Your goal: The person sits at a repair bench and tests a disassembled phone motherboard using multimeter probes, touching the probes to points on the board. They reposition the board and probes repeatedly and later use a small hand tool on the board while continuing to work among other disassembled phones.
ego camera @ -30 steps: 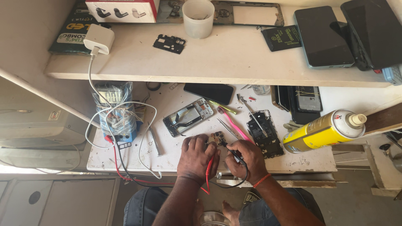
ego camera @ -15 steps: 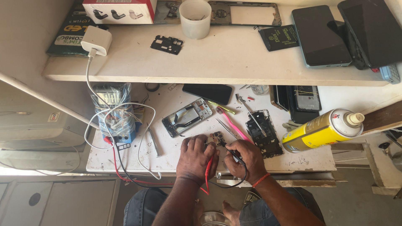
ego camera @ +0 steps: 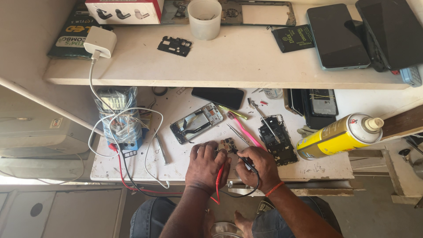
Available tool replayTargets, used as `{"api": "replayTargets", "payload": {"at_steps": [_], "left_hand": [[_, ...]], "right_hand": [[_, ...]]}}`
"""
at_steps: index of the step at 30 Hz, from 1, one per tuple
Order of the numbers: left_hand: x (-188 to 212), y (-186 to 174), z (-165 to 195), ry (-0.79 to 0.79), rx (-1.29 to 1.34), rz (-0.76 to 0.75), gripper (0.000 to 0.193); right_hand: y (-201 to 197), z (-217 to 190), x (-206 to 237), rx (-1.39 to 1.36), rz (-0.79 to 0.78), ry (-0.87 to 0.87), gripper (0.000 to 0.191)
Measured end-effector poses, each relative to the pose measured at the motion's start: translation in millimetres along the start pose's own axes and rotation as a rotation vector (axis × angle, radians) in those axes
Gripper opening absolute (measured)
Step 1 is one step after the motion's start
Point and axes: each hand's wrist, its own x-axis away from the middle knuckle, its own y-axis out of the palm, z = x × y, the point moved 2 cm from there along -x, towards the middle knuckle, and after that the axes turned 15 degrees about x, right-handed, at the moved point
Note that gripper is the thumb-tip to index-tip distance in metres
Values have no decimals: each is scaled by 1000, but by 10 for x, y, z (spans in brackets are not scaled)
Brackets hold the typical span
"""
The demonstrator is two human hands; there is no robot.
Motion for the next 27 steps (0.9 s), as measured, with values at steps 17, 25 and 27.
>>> {"api": "replayTargets", "payload": {"at_steps": [17,25,27], "left_hand": [[-7,-18,12,1,6,-25,28],[-8,-11,10,3,4,-24,29],[-9,-14,9,3,3,-28,29]], "right_hand": [[10,14,9,-3,-24,45,24],[4,-3,2,11,-26,49,24],[3,-5,-4,16,-22,42,23]]}}
